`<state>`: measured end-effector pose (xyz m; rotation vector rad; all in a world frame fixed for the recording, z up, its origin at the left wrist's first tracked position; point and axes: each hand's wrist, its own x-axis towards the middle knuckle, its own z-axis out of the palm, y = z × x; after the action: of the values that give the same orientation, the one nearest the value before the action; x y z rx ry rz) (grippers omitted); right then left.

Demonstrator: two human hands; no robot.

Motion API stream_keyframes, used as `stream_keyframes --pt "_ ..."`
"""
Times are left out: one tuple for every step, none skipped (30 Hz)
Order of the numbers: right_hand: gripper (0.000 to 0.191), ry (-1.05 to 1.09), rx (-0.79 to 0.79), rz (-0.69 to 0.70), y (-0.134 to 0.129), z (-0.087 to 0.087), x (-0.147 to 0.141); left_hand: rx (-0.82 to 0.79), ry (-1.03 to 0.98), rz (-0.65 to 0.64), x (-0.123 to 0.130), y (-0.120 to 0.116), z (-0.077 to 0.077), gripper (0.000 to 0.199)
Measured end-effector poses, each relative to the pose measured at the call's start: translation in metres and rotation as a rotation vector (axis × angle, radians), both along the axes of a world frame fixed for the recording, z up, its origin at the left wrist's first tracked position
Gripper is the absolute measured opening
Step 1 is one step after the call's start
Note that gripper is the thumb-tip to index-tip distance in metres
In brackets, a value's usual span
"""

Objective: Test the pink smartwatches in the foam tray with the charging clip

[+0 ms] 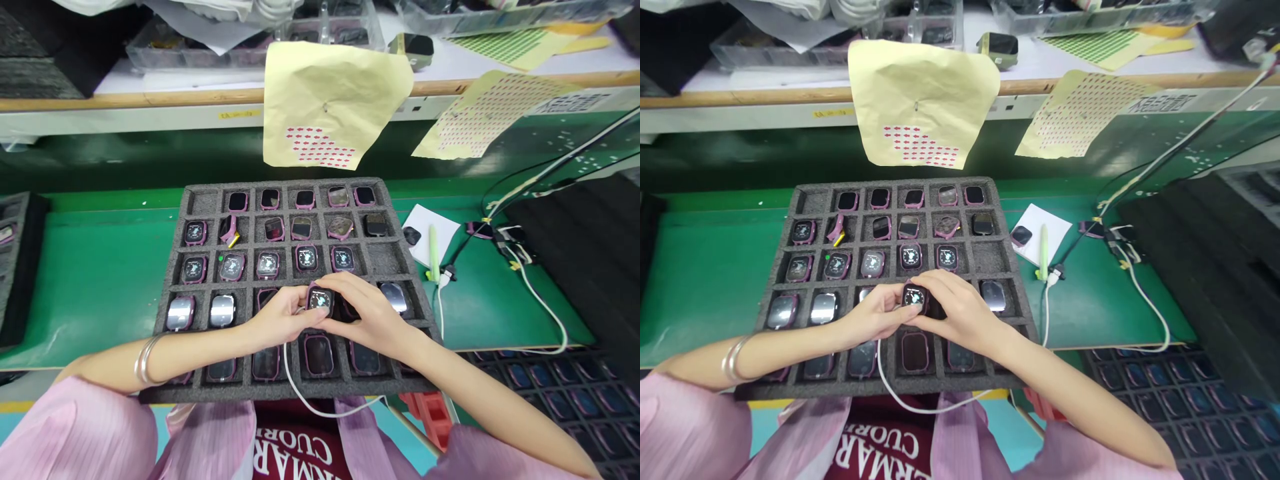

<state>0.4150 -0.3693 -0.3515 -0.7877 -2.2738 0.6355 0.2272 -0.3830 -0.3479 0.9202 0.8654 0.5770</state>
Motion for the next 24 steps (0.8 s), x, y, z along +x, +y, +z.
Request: stream_keyframes --pt "0.039 0.0 -0.005 0.0 -0.001 0.0 0.0 0.001 -0.003 -0.002 0.0 0.0 0.001 0.04" --pt "0.04 -0.002 -0.008 -0.002 -0.001 0.0 0.0 0.004 -0.003 -0.006 0.0 0.0 0.001 0.04" --pt "0.041 -0.003 -0.011 -0.002 -0.001 0.0 0.001 0.007 -0.002 -0.01 0.0 0.0 0.002 0.04" --pt "0.041 -0.003 -0.014 0.0 -0.002 0.0 0.001 0.01 0.0 -0.015 0.0 0.0 0.002 0.04" --pt "0.041 -0.002 -0.017 0.004 -0.002 0.0 0.002 0.013 0.001 -0.016 0.0 0.0 0.002 0.04" --pt "0.041 -0.001 -0.019 0.008 -0.002 0.0 0.002 0.022 0.0 -0.012 0.0 0.0 0.002 0.04" --pt "0.042 0.0 -0.019 0.01 -0.002 0.0 0.002 0.038 -0.004 -0.002 0.0 0.0 0.002 0.039" --pt "0.042 -0.002 -0.016 0.012 -0.001 0.0 0.002 0.053 -0.011 0.008 0.0 0.0 0.001 0.039" --pt "0.042 -0.006 -0.011 0.011 -0.002 -0.001 0.002 0.065 -0.019 0.017 0.001 0.0 0.0 0.038" --pt "0.043 -0.015 -0.006 0.01 -0.002 -0.001 0.002 0.072 -0.025 0.02 0.001 0.0 -0.001 0.038" --pt "0.044 -0.024 -0.002 0.006 -0.003 -0.002 0.001 0.075 -0.028 0.016 0.0 0.0 -0.002 0.037" --pt "0.044 -0.036 0.001 0.001 -0.003 -0.001 0.0 0.081 -0.025 0.008 0.0 -0.001 -0.004 0.036" --pt "0.043 -0.048 0.004 -0.005 -0.004 0.0 0.0 0.094 -0.018 -0.002 0.0 -0.001 -0.006 0.035" --pt "0.042 -0.06 0.004 -0.007 -0.005 0.002 0.001 0.116 -0.009 -0.015 0.0 -0.002 -0.007 0.035" --pt "0.041 -0.069 -0.001 -0.004 -0.004 0.005 0.002 0.14 0.0 -0.036 -0.001 -0.002 -0.009 0.035" --pt "0.04 -0.068 -0.011 -0.001 -0.003 0.009 0.005 0.158 0.008 -0.066 -0.002 -0.003 -0.01 0.036" --pt "0.039 -0.056 -0.021 -0.009 -0.001 0.014 0.01 0.164 0.015 -0.104 -0.003 -0.003 -0.011 0.039" --pt "0.039 -0.035 -0.027 -0.036 0.003 0.018 0.016 0.157 0.021 -0.144 -0.004 -0.003 -0.011 0.042" --pt "0.04 -0.011 -0.023 -0.087 0.009 0.022 0.024 0.143 0.028 -0.179 -0.004 -0.003 -0.011 0.045" --pt "0.04 0.003 -0.004 -0.156 0.015 0.024 0.034 0.13 0.037 -0.202 -0.005 -0.003 -0.01 0.047" --pt "0.04 -0.004 0.024 -0.232 0.022 0.025 0.045 0.123 0.045 -0.211 -0.005 -0.003 -0.01 0.047" --pt "0.039 -0.043 0.055 -0.29 0.029 0.024 0.055 0.122 0.052 -0.211 -0.005 -0.003 -0.01 0.045" --pt "0.036 -0.112 0.072 -0.315 0.034 0.022 0.065 0.125 0.056 -0.208 -0.005 -0.002 -0.009 0.042" --pt "0.034 -0.204 0.062 -0.307 0.039 0.019 0.074 0.129 0.058 -0.202 -0.005 -0.002 -0.009 0.04"
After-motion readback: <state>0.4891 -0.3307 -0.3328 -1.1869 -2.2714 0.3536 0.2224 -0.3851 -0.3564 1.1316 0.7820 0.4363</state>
